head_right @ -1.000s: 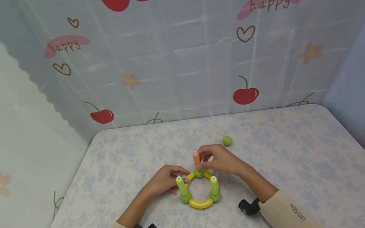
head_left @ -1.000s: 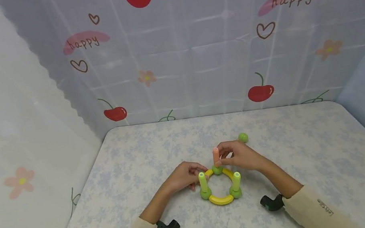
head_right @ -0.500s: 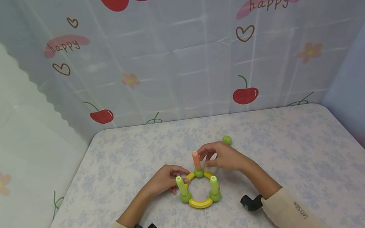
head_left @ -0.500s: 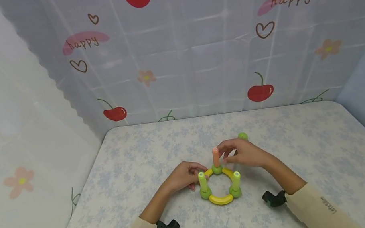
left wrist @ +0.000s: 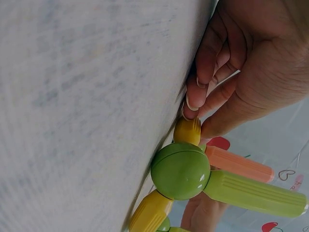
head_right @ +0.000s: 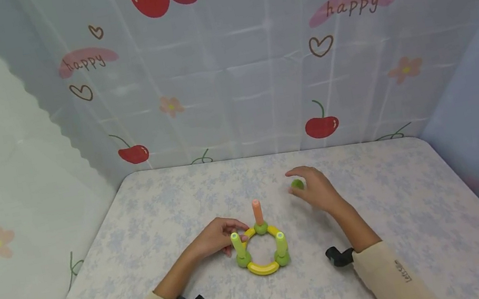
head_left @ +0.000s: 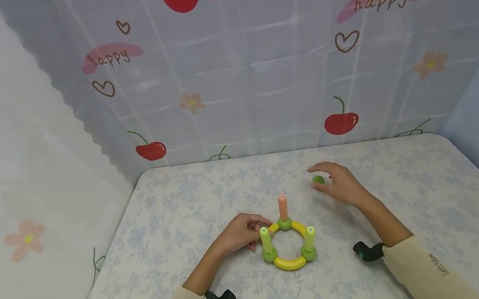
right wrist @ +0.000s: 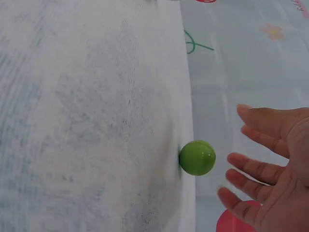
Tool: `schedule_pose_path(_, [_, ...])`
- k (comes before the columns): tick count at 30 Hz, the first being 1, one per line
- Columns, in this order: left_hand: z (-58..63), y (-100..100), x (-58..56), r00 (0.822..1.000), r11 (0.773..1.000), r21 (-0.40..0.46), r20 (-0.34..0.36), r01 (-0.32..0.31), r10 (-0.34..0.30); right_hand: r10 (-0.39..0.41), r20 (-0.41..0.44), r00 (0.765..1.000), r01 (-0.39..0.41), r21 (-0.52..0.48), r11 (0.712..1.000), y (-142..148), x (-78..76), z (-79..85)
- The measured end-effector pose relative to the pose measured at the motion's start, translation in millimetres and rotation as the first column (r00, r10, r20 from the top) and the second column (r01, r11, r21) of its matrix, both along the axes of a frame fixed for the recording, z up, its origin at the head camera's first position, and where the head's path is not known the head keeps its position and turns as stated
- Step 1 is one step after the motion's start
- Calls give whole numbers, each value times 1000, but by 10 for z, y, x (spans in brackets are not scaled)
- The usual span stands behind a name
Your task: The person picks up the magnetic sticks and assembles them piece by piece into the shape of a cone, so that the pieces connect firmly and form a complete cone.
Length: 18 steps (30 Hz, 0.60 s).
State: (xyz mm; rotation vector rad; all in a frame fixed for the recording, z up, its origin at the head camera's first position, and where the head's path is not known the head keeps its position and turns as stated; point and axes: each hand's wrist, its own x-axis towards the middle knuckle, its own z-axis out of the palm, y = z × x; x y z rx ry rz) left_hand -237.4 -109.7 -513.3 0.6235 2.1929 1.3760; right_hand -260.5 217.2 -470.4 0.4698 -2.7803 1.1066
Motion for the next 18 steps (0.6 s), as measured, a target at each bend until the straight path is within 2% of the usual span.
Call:
schedule_pose_path(7, [-9,-1,4,1000,1000,7,1,-3,3,47,142,989,-65,119,991,62,-14,-62])
schedule_pose_path(14, [9,-2,9,1000,1000,11,2,-3,3,61,145,987,-84,158,984,42,-8,-43])
schedule_pose_path(18, [7,-2,7,1000,1000,13,1,-1,1,62,160,985,-85,139,987,39,-6,-33])
